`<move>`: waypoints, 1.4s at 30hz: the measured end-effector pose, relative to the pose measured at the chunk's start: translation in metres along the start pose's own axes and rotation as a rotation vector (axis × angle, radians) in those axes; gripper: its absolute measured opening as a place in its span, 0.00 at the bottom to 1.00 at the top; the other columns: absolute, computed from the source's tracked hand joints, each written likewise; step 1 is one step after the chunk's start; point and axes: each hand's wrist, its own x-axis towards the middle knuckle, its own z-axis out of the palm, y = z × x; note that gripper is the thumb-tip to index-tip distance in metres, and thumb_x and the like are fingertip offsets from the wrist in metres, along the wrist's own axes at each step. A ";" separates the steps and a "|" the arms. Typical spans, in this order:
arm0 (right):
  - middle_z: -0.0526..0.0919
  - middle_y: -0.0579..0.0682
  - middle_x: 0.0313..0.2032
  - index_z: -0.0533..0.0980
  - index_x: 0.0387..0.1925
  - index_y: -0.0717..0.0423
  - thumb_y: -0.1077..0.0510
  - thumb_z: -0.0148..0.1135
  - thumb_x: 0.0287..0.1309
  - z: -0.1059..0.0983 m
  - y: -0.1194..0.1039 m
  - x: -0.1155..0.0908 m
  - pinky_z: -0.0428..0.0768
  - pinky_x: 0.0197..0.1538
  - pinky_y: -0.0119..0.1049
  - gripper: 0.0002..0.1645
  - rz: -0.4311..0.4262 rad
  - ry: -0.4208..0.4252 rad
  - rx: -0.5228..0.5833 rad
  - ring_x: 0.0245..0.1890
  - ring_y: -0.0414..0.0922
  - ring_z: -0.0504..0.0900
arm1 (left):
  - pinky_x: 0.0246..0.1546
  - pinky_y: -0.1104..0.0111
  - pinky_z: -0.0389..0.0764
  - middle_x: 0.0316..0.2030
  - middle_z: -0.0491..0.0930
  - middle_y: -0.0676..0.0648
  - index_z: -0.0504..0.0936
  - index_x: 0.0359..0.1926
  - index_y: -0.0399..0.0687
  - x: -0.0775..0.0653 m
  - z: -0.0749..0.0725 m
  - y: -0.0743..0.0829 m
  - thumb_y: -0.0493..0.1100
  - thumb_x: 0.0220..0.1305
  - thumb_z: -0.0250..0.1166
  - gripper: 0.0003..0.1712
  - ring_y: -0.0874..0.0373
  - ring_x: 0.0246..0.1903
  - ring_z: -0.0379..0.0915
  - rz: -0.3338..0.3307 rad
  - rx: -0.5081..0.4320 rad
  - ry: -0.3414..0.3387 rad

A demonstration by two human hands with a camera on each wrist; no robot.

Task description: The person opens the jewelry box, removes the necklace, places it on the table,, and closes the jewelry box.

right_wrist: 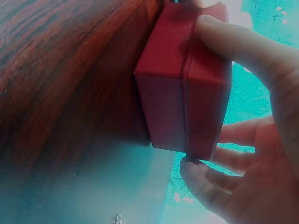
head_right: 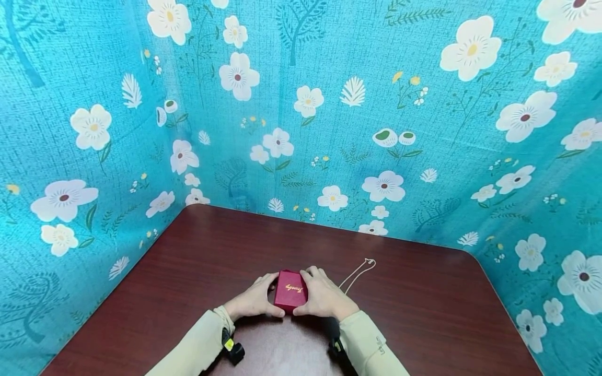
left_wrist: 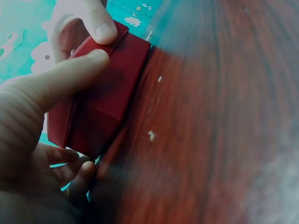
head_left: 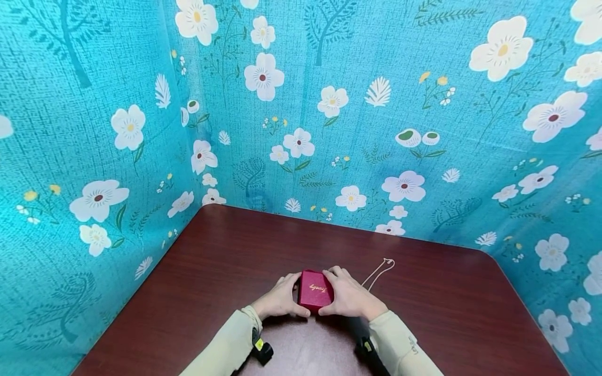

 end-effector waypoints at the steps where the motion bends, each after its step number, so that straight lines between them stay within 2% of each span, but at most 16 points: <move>1: 0.70 0.50 0.49 0.68 0.60 0.64 0.37 0.77 0.29 0.000 0.000 0.000 0.77 0.47 0.42 0.58 0.002 -0.003 0.003 0.50 0.47 0.68 | 0.52 0.58 0.69 0.60 0.66 0.44 0.59 0.68 0.39 0.000 0.000 0.000 0.53 0.35 0.80 0.60 0.51 0.53 0.63 -0.010 -0.018 -0.004; 5: 0.70 0.51 0.50 0.68 0.61 0.63 0.37 0.77 0.29 0.002 -0.001 0.000 0.77 0.46 0.43 0.58 0.020 -0.020 0.010 0.50 0.47 0.68 | 0.50 0.58 0.70 0.61 0.64 0.44 0.55 0.70 0.40 -0.001 -0.001 0.000 0.53 0.37 0.80 0.62 0.50 0.53 0.66 -0.027 -0.087 -0.010; 10: 0.69 0.50 0.49 0.68 0.61 0.63 0.36 0.77 0.29 0.003 -0.001 0.000 0.78 0.44 0.43 0.58 0.038 -0.023 0.026 0.49 0.47 0.67 | 0.48 0.58 0.71 0.59 0.65 0.44 0.55 0.70 0.42 -0.001 -0.004 0.002 0.51 0.38 0.80 0.61 0.50 0.53 0.67 -0.008 -0.120 0.005; 18: 0.69 0.51 0.53 0.66 0.62 0.63 0.36 0.76 0.30 0.005 0.006 -0.002 0.76 0.49 0.43 0.59 0.017 -0.019 0.051 0.53 0.48 0.67 | 0.49 0.59 0.71 0.57 0.67 0.46 0.59 0.68 0.45 -0.001 -0.005 0.001 0.50 0.39 0.79 0.57 0.52 0.53 0.68 0.007 -0.094 0.007; 23: 0.69 0.53 0.54 0.65 0.63 0.65 0.37 0.76 0.31 0.002 0.010 -0.006 0.75 0.52 0.46 0.60 0.034 -0.028 0.073 0.54 0.49 0.67 | 0.47 0.61 0.72 0.55 0.67 0.46 0.58 0.68 0.47 0.000 -0.004 -0.001 0.51 0.39 0.79 0.57 0.53 0.53 0.68 -0.021 -0.102 0.001; 30: 0.71 0.52 0.52 0.66 0.62 0.63 0.36 0.75 0.33 0.001 0.014 -0.009 0.74 0.53 0.46 0.58 0.044 -0.039 0.061 0.52 0.49 0.68 | 0.44 0.63 0.74 0.56 0.67 0.44 0.59 0.68 0.44 0.001 -0.005 -0.001 0.49 0.39 0.80 0.57 0.51 0.52 0.68 0.002 -0.099 0.005; 37: 0.72 0.53 0.52 0.65 0.62 0.62 0.36 0.75 0.33 0.000 0.014 -0.009 0.73 0.53 0.48 0.57 0.049 -0.052 0.059 0.52 0.50 0.68 | 0.42 0.65 0.76 0.56 0.67 0.45 0.58 0.69 0.43 0.001 -0.004 0.001 0.50 0.39 0.79 0.58 0.51 0.54 0.67 -0.028 -0.117 -0.008; 42: 0.72 0.53 0.52 0.66 0.61 0.62 0.36 0.75 0.33 0.000 0.013 -0.010 0.73 0.53 0.47 0.57 0.053 -0.051 0.059 0.52 0.49 0.69 | 0.47 0.62 0.73 0.57 0.67 0.46 0.59 0.68 0.44 0.001 -0.003 0.001 0.50 0.38 0.79 0.57 0.52 0.53 0.68 -0.027 -0.089 0.004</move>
